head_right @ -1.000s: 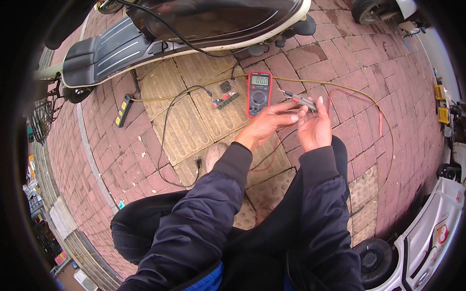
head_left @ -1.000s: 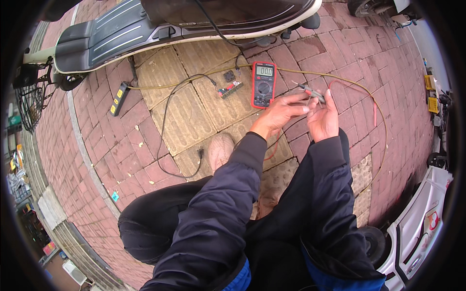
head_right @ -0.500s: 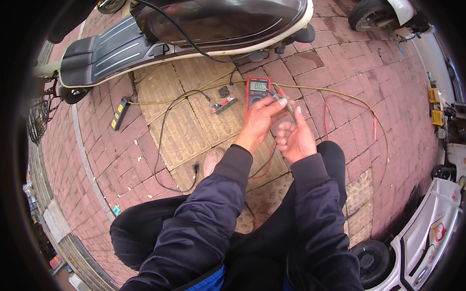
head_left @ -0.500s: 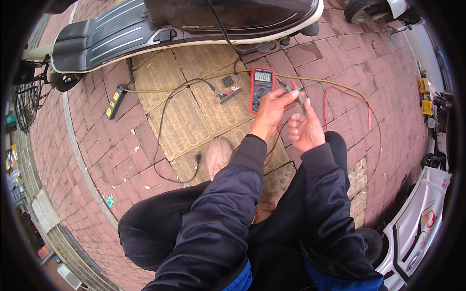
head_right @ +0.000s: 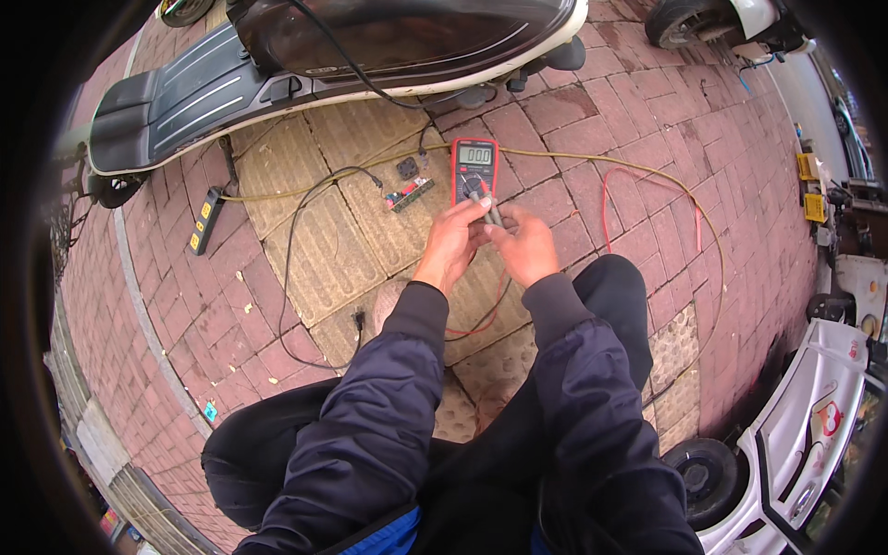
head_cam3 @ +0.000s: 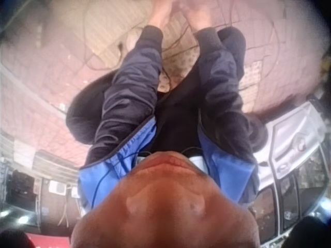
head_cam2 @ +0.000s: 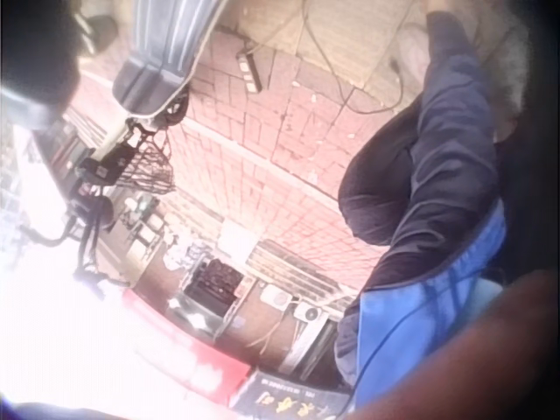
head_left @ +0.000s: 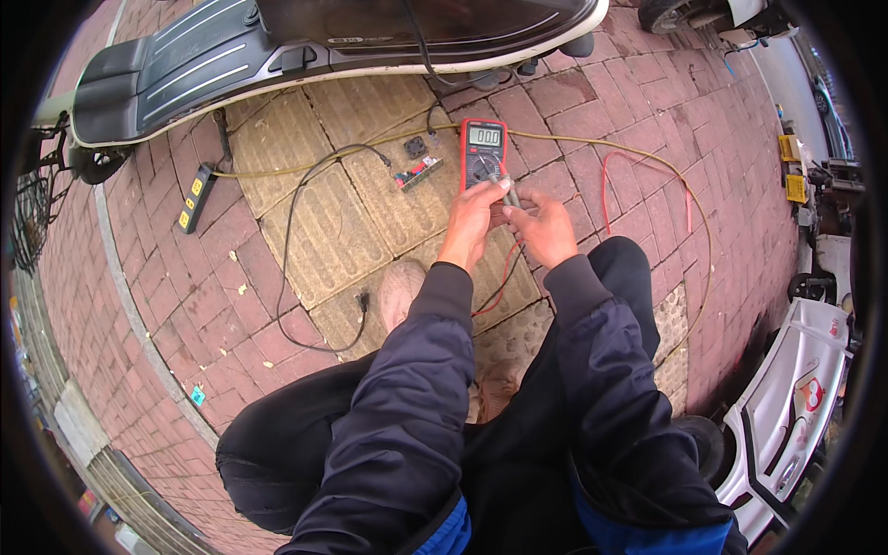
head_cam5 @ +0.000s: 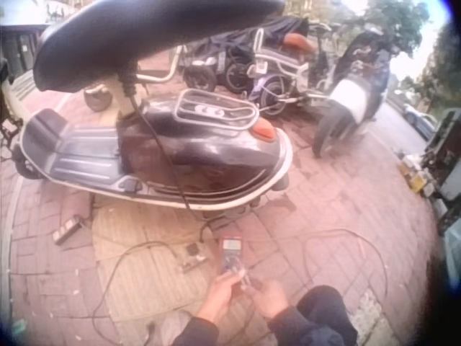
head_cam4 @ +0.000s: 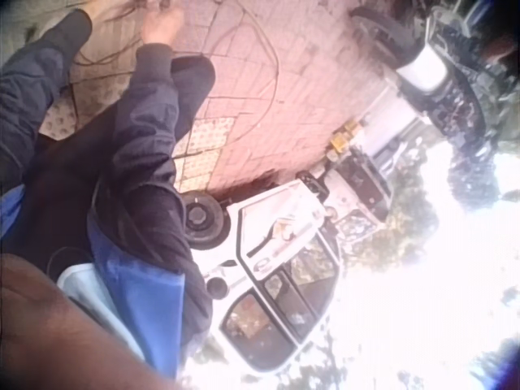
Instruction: The person tests an electric scooter's electrical system using a multimeter and a circuit board. They connect probes to the board, observe voltage readings, and handle the components while seated on the ground.
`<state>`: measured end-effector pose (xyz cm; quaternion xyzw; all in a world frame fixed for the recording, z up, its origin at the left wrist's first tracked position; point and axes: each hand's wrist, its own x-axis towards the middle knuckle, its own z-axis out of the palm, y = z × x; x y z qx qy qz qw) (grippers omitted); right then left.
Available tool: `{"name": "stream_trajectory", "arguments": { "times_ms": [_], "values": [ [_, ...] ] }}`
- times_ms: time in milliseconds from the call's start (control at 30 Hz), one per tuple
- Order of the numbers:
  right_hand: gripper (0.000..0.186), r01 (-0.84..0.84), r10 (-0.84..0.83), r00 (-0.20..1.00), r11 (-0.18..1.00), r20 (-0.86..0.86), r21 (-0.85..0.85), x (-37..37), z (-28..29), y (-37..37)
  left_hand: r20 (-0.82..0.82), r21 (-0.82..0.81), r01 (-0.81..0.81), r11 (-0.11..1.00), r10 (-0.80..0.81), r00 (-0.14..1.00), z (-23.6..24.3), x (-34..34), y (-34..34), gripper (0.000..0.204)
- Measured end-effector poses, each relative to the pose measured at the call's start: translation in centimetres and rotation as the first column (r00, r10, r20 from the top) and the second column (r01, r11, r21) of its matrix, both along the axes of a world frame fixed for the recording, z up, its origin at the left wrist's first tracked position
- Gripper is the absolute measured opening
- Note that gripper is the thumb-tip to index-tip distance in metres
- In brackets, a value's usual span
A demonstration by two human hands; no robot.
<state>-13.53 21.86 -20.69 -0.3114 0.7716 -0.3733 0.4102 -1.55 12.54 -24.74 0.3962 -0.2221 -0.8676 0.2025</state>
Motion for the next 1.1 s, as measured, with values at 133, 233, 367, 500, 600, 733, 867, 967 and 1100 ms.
{"name": "stream_trajectory", "arguments": {
  "times_ms": [133,233,367,500,600,733,867,967,1100],
  "values": [
    [0.037,0.149,-0.158,0.946,0.987,0.284,0.054,0.4,-0.7,-0.7,0.095,0.009,-0.056,0.998,0.055,0.994,-0.7,0.4,0.2,0.028],
    [0.037,0.224,-0.248,0.937,0.967,0.247,0.123,0.5,-0.6,-0.9,0.183,-0.021,-0.160,0.987,0.161,0.970,-1.0,0.7,0.0,0.032],
    [0.033,0.226,-0.235,0.961,0.971,0.143,0.079,0.4,-0.9,-1.2,0.279,-0.040,-0.199,0.979,0.202,0.939,-1.8,1.9,-1.0,0.036],
    [0.032,0.141,-0.143,0.989,0.989,0.035,0.052,0.1,-2.3,-1.6,0.346,-0.099,-0.189,0.977,0.212,0.914,-3.1,3.5,-2.2,0.037],
    [0.032,0.140,-0.142,0.987,0.990,0.078,0.036,-0.1,-3.7,-1.8,0.381,-0.155,-0.169,0.973,0.217,0.899,-4.1,4.6,-3.1,0.035],
    [0.032,0.174,-0.174,0.978,0.985,0.115,0.010,0.2,-4.9,-2.2,0.394,-0.248,-0.140,0.959,0.232,0.889,-4.9,6.0,-4.1,0.033],
    [0.032,0.213,-0.212,0.966,0.977,0.146,0.015,0.5,-4.3,-2.8,0.407,-0.242,-0.110,0.964,0.203,0.891,-5.1,6.2,-4.5,0.033],
    [0.032,0.201,-0.200,0.965,0.980,0.171,0.012,1.1,-3.3,-3.2,0.415,-0.261,-0.078,0.962,0.185,0.891,-4.8,5.9,-4.3,0.033],
    [0.034,0.195,-0.192,0.955,0.981,0.225,0.007,1.9,-2.1,-3.5,0.377,-0.203,-0.100,0.974,0.172,0.910,-4.2,5.1,-4.0,0.033]
  ]
}}
